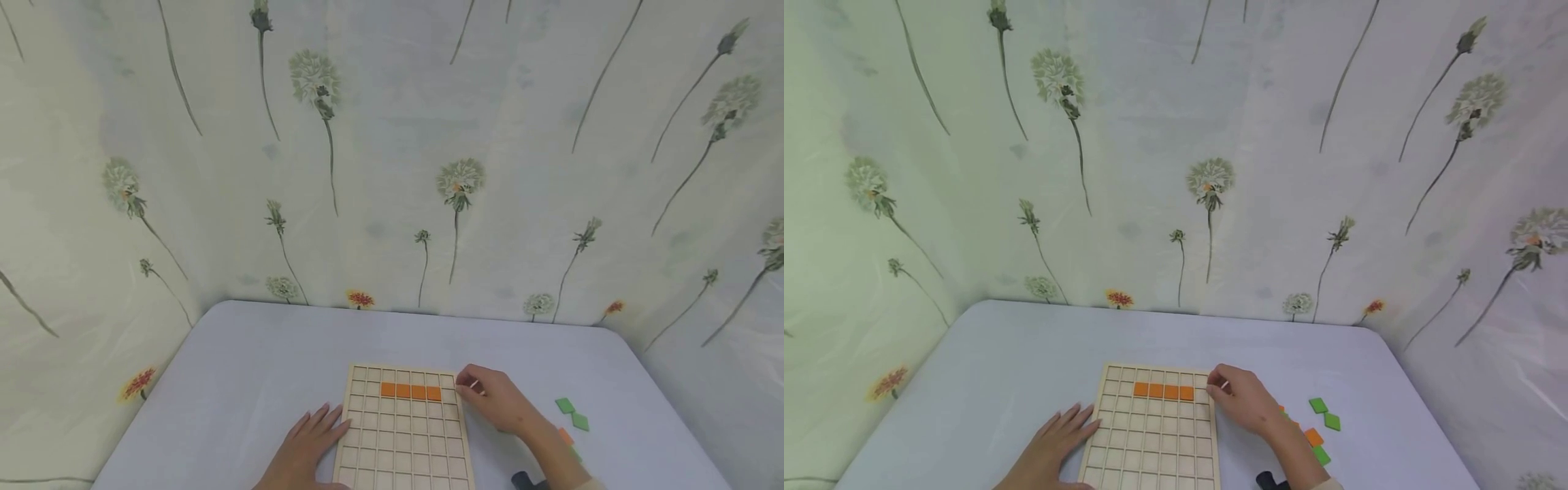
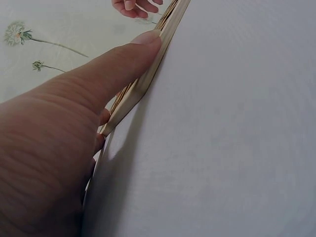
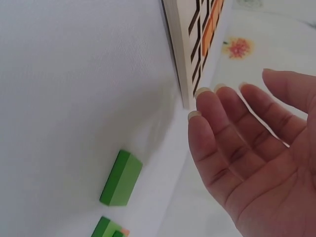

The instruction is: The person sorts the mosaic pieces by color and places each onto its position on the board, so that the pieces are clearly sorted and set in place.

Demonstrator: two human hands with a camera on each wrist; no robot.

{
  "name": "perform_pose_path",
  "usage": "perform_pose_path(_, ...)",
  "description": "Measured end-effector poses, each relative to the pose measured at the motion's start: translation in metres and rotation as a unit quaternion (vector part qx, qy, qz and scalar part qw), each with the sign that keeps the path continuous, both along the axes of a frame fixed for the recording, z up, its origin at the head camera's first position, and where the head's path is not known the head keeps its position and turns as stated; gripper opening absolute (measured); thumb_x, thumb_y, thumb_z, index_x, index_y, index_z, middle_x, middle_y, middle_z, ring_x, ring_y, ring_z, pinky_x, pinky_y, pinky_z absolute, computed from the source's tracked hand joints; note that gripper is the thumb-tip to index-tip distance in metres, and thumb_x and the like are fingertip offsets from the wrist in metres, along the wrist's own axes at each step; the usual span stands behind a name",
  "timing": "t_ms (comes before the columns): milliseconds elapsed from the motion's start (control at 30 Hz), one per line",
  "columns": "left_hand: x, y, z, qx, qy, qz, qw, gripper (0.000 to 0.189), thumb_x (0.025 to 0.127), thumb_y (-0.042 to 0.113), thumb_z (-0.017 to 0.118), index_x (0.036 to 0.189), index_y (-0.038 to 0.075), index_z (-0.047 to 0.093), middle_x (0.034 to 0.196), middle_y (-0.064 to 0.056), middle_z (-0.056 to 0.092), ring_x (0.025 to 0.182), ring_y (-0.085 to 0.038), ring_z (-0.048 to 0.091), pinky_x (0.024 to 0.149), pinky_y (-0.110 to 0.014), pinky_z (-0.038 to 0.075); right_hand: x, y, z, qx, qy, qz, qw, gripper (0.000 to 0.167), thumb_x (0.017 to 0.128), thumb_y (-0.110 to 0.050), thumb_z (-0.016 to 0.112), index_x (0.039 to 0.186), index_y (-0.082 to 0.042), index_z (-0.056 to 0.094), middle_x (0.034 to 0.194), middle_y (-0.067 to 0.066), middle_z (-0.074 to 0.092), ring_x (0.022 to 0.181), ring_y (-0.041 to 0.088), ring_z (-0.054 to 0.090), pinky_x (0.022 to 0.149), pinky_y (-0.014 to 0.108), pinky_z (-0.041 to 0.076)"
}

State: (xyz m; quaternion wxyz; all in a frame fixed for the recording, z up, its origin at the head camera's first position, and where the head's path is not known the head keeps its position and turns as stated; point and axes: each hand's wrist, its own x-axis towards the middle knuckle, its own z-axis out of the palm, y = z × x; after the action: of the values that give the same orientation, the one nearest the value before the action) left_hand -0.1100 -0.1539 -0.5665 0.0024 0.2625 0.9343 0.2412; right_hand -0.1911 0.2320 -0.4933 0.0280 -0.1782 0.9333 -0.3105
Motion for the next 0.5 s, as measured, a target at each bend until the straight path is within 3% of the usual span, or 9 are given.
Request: perform_pose_path(500,-0.001,0.001,0.001,-0.001,-0.004,-0.001,1.0000,0.105,0.078,0.080,0.068,0.153,0.008,0.053,0.162,-0.015,0.044,0.151,-0.042,0.034,0.119,-0.064,0.030,0.013,0.024,0.012,0.027,-0.039,-0.062,0.9970,0.007,0.101,-0.017,0.071,0.108,-0.014,0.071,0.102,-0.009,0.071,0.094,0.011,0.067,0.081,0.036,0.058)
